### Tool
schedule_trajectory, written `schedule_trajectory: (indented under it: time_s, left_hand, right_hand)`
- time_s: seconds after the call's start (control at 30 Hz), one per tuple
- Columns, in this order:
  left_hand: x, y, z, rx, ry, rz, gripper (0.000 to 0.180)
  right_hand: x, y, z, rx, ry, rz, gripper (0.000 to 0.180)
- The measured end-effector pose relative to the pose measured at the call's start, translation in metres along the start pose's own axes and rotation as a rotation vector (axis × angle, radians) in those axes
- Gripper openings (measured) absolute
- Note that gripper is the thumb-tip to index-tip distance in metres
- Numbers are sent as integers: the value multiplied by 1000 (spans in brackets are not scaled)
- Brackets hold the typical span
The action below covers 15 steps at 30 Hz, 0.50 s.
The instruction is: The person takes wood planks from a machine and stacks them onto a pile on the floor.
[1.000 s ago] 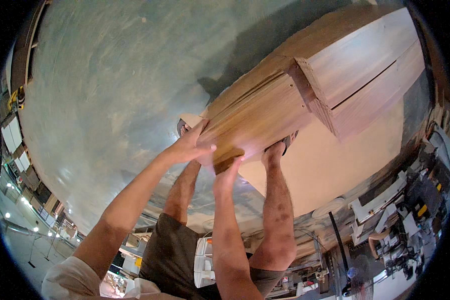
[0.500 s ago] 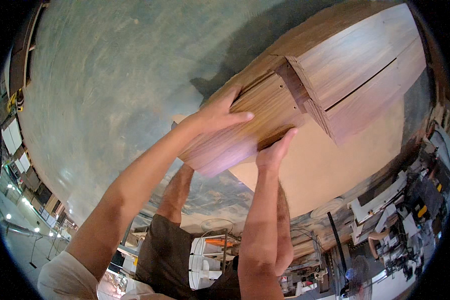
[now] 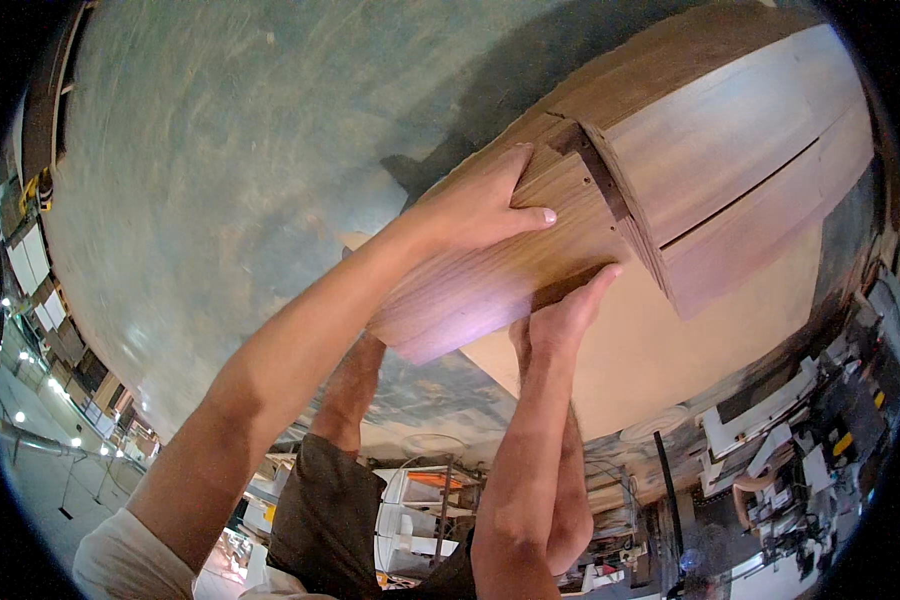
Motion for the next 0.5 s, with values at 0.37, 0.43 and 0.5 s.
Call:
schedule_trajectory:
  time_s: [0.37, 0.43, 0.5]
  left_hand:
    - [5, -28, 5, 33, 67, -16, 76]
    - [6, -35, 7, 16, 77, 5, 78]
    - [9, -38, 7, 1, 111, 47, 82]
  right_hand:
    - [-40, 25, 53, 69, 21, -90, 74]
    - [-46, 8, 38, 16, 75, -141, 75]
    - [-48, -14, 13, -55, 166, -205, 78]
Point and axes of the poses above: each hand's wrist, its own y-axis away from the middle knuckle, its own z-axis out of the palm, x = y × z, the point moved 10 cm from there along -y, towards the middle knuckle, and after that the axes turned 5 degrees about z, right-handed, at the moved point
